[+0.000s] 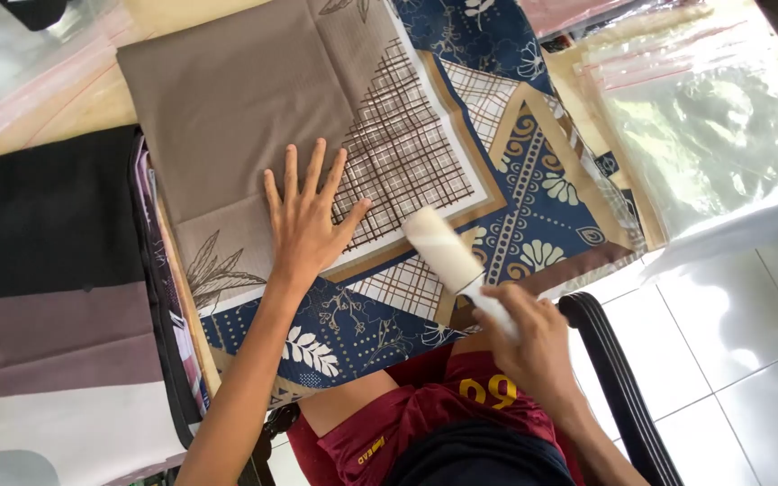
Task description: Using a lint roller to clean a piece of fabric and then folding it neatly on a table.
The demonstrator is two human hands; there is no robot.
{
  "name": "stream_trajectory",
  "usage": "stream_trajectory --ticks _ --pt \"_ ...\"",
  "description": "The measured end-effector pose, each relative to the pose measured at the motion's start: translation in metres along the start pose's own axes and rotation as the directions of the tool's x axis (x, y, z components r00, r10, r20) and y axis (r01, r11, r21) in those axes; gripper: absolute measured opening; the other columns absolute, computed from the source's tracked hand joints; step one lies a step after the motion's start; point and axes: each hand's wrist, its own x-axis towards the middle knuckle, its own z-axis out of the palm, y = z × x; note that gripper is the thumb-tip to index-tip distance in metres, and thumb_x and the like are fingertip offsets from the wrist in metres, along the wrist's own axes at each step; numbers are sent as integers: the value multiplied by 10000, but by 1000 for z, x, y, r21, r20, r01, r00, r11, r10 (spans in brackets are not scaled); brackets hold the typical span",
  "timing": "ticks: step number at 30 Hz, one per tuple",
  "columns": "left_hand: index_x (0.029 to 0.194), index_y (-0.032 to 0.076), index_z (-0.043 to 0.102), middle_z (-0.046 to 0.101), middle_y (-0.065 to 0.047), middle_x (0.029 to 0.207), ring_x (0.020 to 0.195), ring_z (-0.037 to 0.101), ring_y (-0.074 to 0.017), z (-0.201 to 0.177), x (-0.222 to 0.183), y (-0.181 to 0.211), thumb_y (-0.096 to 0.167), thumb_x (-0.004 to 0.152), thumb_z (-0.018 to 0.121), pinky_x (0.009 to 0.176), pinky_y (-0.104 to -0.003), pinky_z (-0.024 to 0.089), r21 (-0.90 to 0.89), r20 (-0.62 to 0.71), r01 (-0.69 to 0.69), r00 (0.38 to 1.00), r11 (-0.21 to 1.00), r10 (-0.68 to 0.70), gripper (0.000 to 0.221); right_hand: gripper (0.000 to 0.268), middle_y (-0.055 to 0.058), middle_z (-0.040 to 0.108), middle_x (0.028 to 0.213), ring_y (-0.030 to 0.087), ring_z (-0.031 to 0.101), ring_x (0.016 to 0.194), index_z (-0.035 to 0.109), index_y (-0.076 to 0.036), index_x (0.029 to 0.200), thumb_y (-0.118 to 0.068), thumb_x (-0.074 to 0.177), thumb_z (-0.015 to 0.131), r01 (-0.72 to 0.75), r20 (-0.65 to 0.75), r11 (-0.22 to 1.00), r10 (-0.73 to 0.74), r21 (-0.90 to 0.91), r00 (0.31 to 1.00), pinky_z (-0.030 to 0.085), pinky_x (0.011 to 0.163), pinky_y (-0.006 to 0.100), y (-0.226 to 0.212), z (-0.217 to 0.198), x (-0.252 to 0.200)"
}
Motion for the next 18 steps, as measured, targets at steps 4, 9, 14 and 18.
stream_trajectory --ticks 4,9,14,18 --pt "1593 212 463 346 -136 1675 1546 208 -449 1 0 -2 625 998 527 1160 -749 103 12 8 -3 1000 1000 3 727 306 46 773 855 362 749 804 741 -290 1129 -313 832 808 -27 -54 999 25 -34 998 590 776 480 20 -7 11" --pt "1592 198 468 354 -152 1668 1538 228 -462 0 0 -2 619 991 536 1149 -759 123 22 2 -16 1000 1000 16 738 319 184 706 897 498 686 904 670 -163 1272 -237 971 746 -137 -279 990 127 -17 952 520 828 603 66 -50 43" --pt "1643 246 312 220 -51 1717 1575 124 -388 7 -1 -6 678 1022 394 1224 -672 66 65 0 -31 1000 997 31 761 232 206 722 971 288 643 707 657 -48 1214 -213 1054 687 -156 -356 987 135 -31 925 457 604 451 64 -72 41" --pt "1649 246 290 200 -42 1722 1577 117 -391 7 0 -7 688 1025 369 1226 -674 63 67 10 -29 1000 997 29 769 265 37 699 898 233 648 720 625 -145 1233 -206 981 682 -106 -258 992 121 73 959 472 704 382 57 -43 -1"
